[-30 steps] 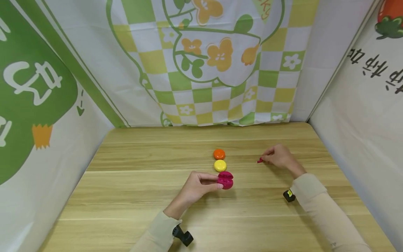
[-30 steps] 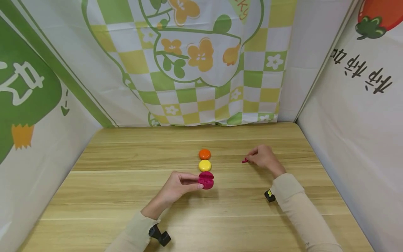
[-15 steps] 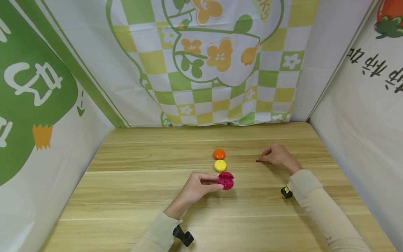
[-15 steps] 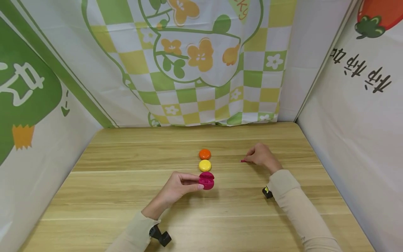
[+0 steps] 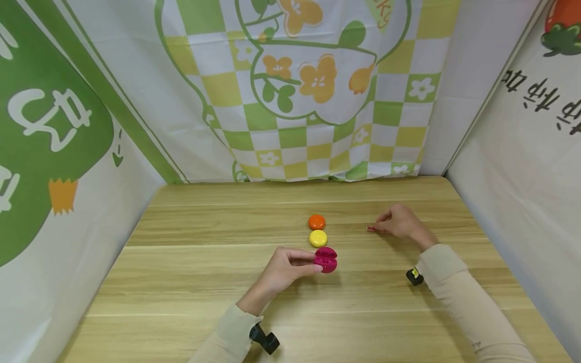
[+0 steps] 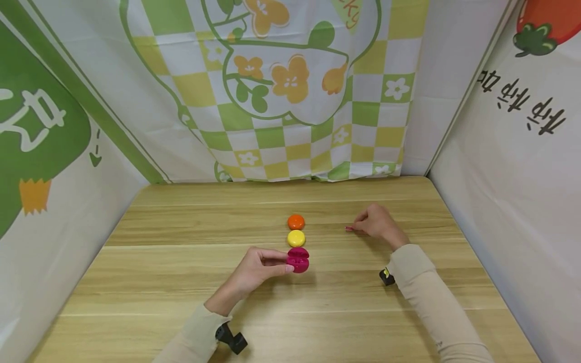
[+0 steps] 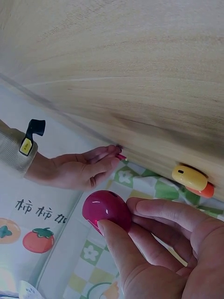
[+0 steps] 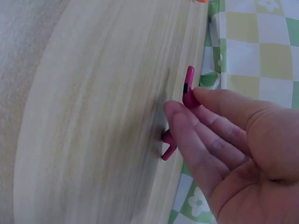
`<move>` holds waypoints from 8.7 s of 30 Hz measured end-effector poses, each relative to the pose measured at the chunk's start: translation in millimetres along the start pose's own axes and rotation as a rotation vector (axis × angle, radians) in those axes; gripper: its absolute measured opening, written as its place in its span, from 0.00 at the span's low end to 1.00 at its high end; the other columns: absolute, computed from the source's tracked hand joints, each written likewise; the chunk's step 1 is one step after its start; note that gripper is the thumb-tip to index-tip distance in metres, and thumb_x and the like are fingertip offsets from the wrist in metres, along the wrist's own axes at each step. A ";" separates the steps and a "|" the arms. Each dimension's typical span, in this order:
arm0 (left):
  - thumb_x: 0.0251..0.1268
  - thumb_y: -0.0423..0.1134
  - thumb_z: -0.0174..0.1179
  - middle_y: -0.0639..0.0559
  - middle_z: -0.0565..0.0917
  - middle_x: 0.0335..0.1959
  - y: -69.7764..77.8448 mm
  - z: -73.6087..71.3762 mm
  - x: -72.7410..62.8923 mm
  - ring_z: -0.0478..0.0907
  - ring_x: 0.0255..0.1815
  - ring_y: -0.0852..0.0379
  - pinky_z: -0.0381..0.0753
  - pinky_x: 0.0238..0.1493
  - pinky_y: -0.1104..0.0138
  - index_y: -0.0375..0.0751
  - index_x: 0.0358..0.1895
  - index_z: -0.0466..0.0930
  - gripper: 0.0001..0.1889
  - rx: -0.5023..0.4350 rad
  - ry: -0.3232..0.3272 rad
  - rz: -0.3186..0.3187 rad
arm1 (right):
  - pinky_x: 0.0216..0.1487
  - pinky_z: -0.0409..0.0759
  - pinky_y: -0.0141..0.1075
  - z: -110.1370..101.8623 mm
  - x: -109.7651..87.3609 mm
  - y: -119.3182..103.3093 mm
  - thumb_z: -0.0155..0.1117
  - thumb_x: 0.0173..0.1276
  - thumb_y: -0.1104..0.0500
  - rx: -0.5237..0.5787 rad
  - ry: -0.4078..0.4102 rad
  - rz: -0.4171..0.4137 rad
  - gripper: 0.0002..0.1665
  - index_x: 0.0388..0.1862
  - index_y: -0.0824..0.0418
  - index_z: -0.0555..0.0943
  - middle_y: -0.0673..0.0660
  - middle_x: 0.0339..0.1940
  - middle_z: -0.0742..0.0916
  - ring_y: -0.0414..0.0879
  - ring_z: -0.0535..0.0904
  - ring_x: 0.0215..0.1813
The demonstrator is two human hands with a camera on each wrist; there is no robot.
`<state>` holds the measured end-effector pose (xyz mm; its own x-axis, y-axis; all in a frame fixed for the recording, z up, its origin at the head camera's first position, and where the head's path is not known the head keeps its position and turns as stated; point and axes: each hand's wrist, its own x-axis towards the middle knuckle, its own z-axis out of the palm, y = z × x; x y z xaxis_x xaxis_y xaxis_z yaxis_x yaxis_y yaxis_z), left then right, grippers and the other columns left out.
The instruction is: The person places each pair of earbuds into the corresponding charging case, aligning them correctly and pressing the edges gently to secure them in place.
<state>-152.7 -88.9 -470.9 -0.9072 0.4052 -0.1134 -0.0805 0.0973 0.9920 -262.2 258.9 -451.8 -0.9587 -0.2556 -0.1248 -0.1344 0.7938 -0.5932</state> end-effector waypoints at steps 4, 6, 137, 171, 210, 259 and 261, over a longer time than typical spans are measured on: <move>0.64 0.35 0.76 0.39 0.91 0.53 -0.3 0.2 -0.3 0.91 0.46 0.58 0.91 0.50 0.68 0.35 0.54 0.90 0.16 -0.005 0.000 -0.001 | 0.36 0.81 0.30 -1.5 -0.5 -0.5 0.74 0.69 0.60 0.027 0.010 -0.015 0.09 0.39 0.66 0.92 0.60 0.35 0.94 0.41 0.87 0.33; 0.64 0.35 0.76 0.39 0.91 0.54 -0.5 0.3 -0.4 0.91 0.46 0.58 0.91 0.50 0.68 0.35 0.54 0.90 0.16 -0.008 -0.001 -0.001 | 0.36 0.81 0.30 -2.1 -0.6 -1.2 0.75 0.69 0.59 0.021 0.022 -0.032 0.09 0.39 0.65 0.93 0.60 0.36 0.94 0.40 0.86 0.34; 0.65 0.33 0.75 0.36 0.91 0.53 0.1 -2.5 1.8 0.91 0.47 0.57 0.90 0.49 0.70 0.31 0.53 0.90 0.15 -0.031 0.037 0.039 | 0.24 0.73 0.25 25.7 -41.4 -199.2 0.80 0.62 0.66 -0.303 -0.288 -0.446 0.15 0.17 0.58 0.88 0.42 0.14 0.81 0.34 0.70 0.22; 0.63 0.36 0.77 0.40 0.91 0.53 -0.9 -4.0 1.0 0.91 0.46 0.56 0.91 0.52 0.67 0.34 0.53 0.91 0.17 0.010 0.074 0.018 | 0.43 0.91 0.40 -50.0 -17.9 -138.9 0.74 0.65 0.71 -0.328 -0.229 -0.351 0.01 0.35 0.69 0.89 0.61 0.34 0.92 0.47 0.88 0.37; 0.63 0.37 0.77 0.39 0.92 0.51 -4.4 -3.7 2.1 0.90 0.43 0.59 0.90 0.49 0.69 0.34 0.53 0.90 0.17 0.018 0.051 0.009 | 0.26 0.77 0.37 -11.0 18.0 9.4 0.74 0.57 0.73 -0.735 0.016 -0.630 0.20 0.17 0.56 0.75 0.52 0.22 0.83 0.42 0.77 0.26; 0.63 0.37 0.77 0.39 0.92 0.51 -2.4 -4.1 0.9 0.90 0.43 0.59 0.90 0.49 0.69 0.34 0.53 0.90 0.17 0.022 0.050 0.012 | 0.39 0.89 0.39 -45.8 12.8 -50.6 0.76 0.69 0.60 -0.174 -0.036 -0.248 0.06 0.39 0.62 0.94 0.54 0.33 0.95 0.43 0.91 0.35; 0.63 0.37 0.77 0.39 0.92 0.52 -2.7 -4.1 1.1 0.90 0.43 0.59 0.90 0.49 0.69 0.34 0.53 0.90 0.17 0.024 0.052 0.012 | 0.37 0.87 0.37 -46.8 11.8 -55.2 0.76 0.69 0.60 -0.165 -0.037 -0.232 0.05 0.38 0.61 0.94 0.53 0.32 0.95 0.41 0.90 0.34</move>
<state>-155.1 -92.5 -473.5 -0.9281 0.3592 -0.0981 -0.0602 0.1153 0.9915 -277.8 237.9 -383.3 -0.8883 -0.4582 -0.0314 -0.3909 0.7900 -0.4723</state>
